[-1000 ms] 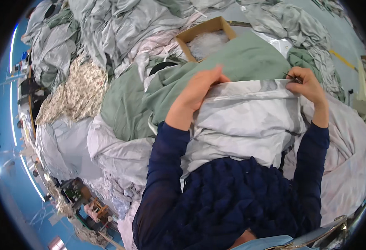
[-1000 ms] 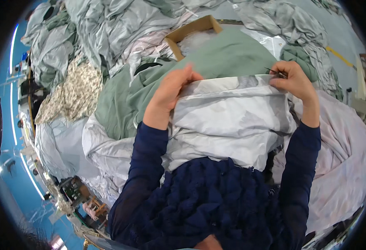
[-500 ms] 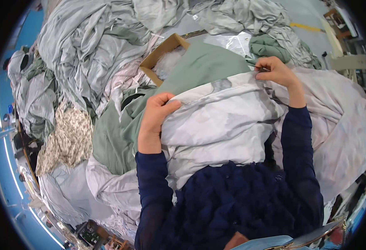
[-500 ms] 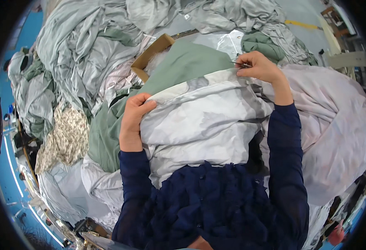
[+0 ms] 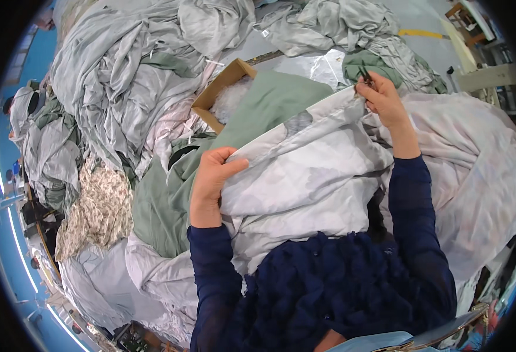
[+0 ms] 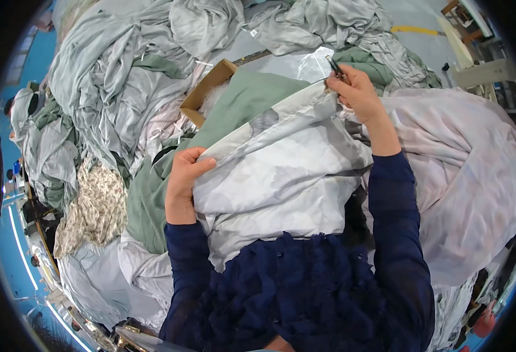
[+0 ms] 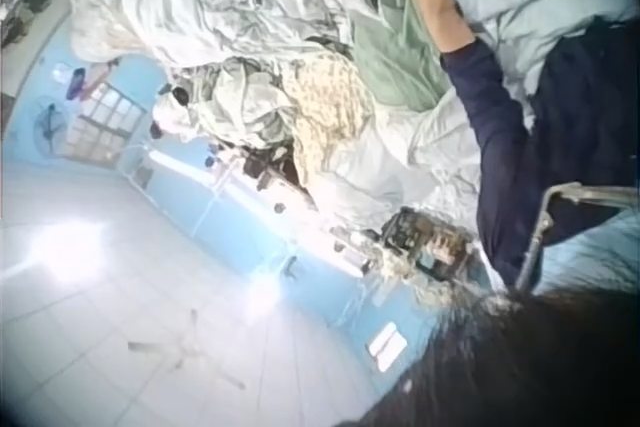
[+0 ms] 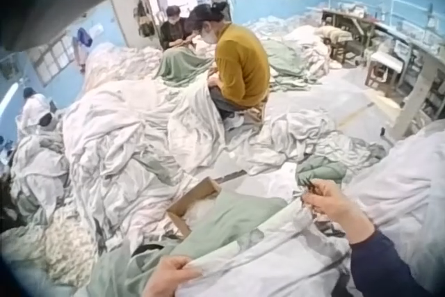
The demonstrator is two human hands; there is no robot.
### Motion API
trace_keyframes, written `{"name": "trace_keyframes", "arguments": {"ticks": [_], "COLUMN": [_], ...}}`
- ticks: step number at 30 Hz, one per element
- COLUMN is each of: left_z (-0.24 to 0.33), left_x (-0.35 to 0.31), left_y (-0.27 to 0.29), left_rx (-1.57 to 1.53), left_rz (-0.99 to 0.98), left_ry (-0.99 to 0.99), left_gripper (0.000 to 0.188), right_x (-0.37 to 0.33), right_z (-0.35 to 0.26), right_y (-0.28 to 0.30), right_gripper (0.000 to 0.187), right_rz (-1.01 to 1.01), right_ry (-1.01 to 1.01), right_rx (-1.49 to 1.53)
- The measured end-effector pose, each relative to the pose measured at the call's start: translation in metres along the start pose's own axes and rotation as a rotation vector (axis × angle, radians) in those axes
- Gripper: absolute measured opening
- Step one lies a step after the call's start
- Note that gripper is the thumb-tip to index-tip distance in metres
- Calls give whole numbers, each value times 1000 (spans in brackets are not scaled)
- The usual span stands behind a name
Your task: Trimming excess threads from fabric pieces using thread nippers in a factory setting.
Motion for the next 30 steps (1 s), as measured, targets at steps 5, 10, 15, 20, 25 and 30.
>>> {"name": "trace_keyframes", "arguments": {"ticks": [5, 10, 15, 20, 25, 30], "left_z": [-2, 2, -8, 73, 94, 76], "left_x": [-1, -2, 6, -11, 3, 31], "left_y": [1, -1, 5, -18, -73, -100], "left_rx": [65, 57, 222, 992, 560, 640], "left_rz": [-2, -5, 91, 613, 250, 248], "left_ry": [-1, -29, -76, -719, -525, -492], "left_gripper": [17, 15, 17, 23, 27, 23], "right_x": [1, 3, 2, 1, -1, 1], "right_z": [1, 6, 3, 4, 2, 8], "right_y": [7, 11, 2, -1, -5, -3], "right_gripper": [7, 8, 7, 7, 8, 10], "right_rz": [89, 99, 141, 139, 166, 151], "right_ry": [110, 159, 159, 221, 219, 214], "right_rx": [-27, -25, -49, -98, -93, -38]}}
Point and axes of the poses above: each hand's wrist, its own x-axis towards the middle knuckle, its own y-axis out of the back of the hand, z = x × y, the point moved 7 cm from there along x, towards the middle knuckle, and after that the axes turned 14 degrees about x, right-handed, at the moved point
